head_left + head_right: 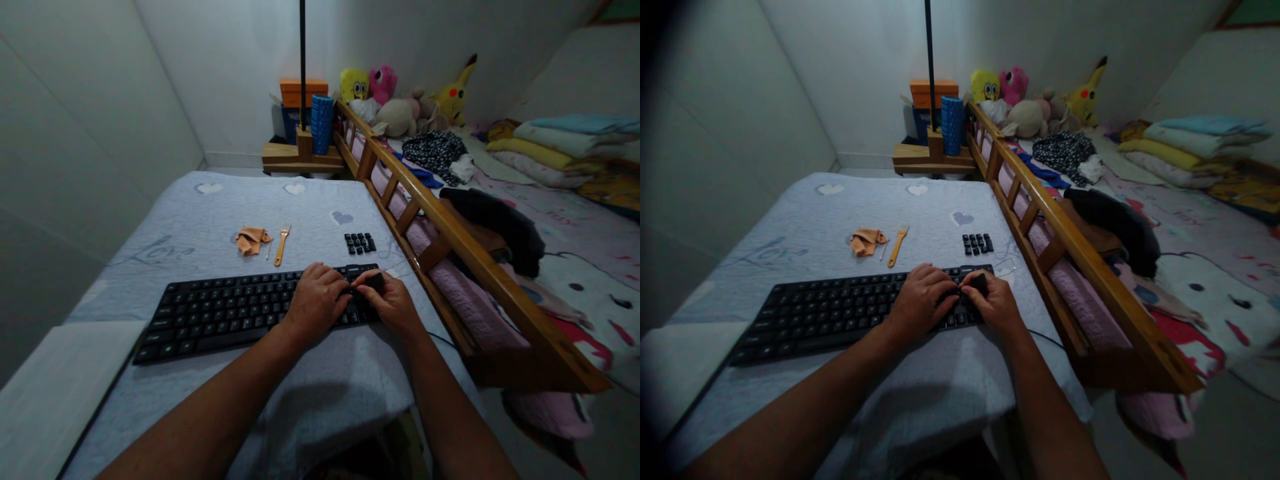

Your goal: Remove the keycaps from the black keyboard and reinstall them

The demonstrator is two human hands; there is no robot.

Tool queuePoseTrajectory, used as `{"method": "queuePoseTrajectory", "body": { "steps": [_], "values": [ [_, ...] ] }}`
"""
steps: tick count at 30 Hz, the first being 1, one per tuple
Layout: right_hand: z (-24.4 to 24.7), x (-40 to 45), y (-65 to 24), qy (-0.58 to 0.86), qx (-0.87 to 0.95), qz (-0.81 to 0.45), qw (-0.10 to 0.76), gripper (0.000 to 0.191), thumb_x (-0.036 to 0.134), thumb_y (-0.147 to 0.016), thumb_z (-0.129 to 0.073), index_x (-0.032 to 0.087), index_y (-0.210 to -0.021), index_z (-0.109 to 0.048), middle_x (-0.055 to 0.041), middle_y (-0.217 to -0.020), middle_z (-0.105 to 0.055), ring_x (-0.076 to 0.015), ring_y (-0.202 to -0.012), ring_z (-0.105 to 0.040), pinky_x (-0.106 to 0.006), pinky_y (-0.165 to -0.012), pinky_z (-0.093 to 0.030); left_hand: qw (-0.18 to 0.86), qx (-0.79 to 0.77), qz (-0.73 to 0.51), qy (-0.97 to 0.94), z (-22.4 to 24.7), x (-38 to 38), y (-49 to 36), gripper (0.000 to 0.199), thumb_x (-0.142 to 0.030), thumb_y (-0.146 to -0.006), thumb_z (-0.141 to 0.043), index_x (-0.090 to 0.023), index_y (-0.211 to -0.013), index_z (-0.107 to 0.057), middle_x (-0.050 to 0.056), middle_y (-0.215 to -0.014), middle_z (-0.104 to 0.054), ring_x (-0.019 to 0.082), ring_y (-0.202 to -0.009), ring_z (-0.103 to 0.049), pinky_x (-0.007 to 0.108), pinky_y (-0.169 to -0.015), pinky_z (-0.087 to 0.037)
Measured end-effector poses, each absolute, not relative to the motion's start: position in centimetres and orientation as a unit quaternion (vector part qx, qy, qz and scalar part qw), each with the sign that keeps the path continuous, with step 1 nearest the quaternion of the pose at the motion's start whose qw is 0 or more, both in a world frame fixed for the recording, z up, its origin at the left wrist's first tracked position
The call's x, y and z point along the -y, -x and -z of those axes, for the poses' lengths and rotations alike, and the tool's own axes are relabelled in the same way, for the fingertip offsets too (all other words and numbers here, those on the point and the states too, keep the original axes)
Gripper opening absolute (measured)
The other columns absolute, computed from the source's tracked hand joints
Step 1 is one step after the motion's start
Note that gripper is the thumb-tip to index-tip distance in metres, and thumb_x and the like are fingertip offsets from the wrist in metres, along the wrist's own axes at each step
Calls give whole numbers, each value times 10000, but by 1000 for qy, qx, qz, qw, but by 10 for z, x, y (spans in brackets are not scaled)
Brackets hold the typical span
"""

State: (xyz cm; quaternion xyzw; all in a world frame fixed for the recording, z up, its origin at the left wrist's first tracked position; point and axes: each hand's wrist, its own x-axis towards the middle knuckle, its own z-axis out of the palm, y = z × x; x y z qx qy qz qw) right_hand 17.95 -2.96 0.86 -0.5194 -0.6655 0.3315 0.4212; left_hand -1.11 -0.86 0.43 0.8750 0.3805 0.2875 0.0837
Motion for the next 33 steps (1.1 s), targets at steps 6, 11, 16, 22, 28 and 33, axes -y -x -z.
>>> {"method": "queuePoseTrajectory", "body": {
  "steps": [6,11,16,22,28,33],
  "values": [
    [-10,31,-176,523,664,-317,430,120,308,-871,-607,197,-868,-653,-35,-855,-694,-186,-813,-644,-303,-779,-480,64,-373,-284,-881,-5,8,12,91,-253,-870,-668,-204,-931,-714,36,-944,-720,224,-946,-599,469,-1044,-400],
    [-9,31,-176,551,650,-281,441,124,314,-881,-595,202,-851,-641,-24,-801,-666,-181,-764,-619,-293,-740,-472,66,-380,-304,-871,-2,6,13,104,-268,-875,-661,-216,-946,-716,40,-964,-726,229,-969,-611,472,-1047,-398],
    [-10,31,-179,520,659,-278,467,236,345,-940,-508,214,-788,-632,-63,-958,-675,-215,-936,-624,-345,-870,-479,71,-390,-346,-850,1,5,14,117,-279,-879,-663,-210,-954,-719,42,-956,-728,228,-965,-617,458,-1018,-422],
    [-17,31,-176,498,694,-308,418,166,263,-891,-557,221,-986,-687,-53,-985,-630,-205,-987,-604,-352,-919,-461,76,-377,-384,-839,-3,7,13,147,-301,-915,-622,-207,-974,-718,43,-953,-723,219,-967,-613,436,-1002,-432],
    [-22,21,-178,526,650,-398,378,141,294,-812,-654,191,-904,-686,-21,-881,-675,-183,-856,-619,-321,-824,-469,62,-373,-374,-847,-5,9,14,166,-311,-937,-587,-227,-1005,-712,39,-986,-718,217,-1010,-606,448,-1061,-396],
    [-36,12,-176,524,616,-455,373,172,339,-777,-671,177,-834,-674,4,-792,-669,-146,-732,-594,-268,-695,-453,46,-381,-387,-839,-6,9,14,162,-294,-951,-566,-215,-995,-700,38,-984,-720,213,-1004,-611,444,-1070,-394]
  ]
}}
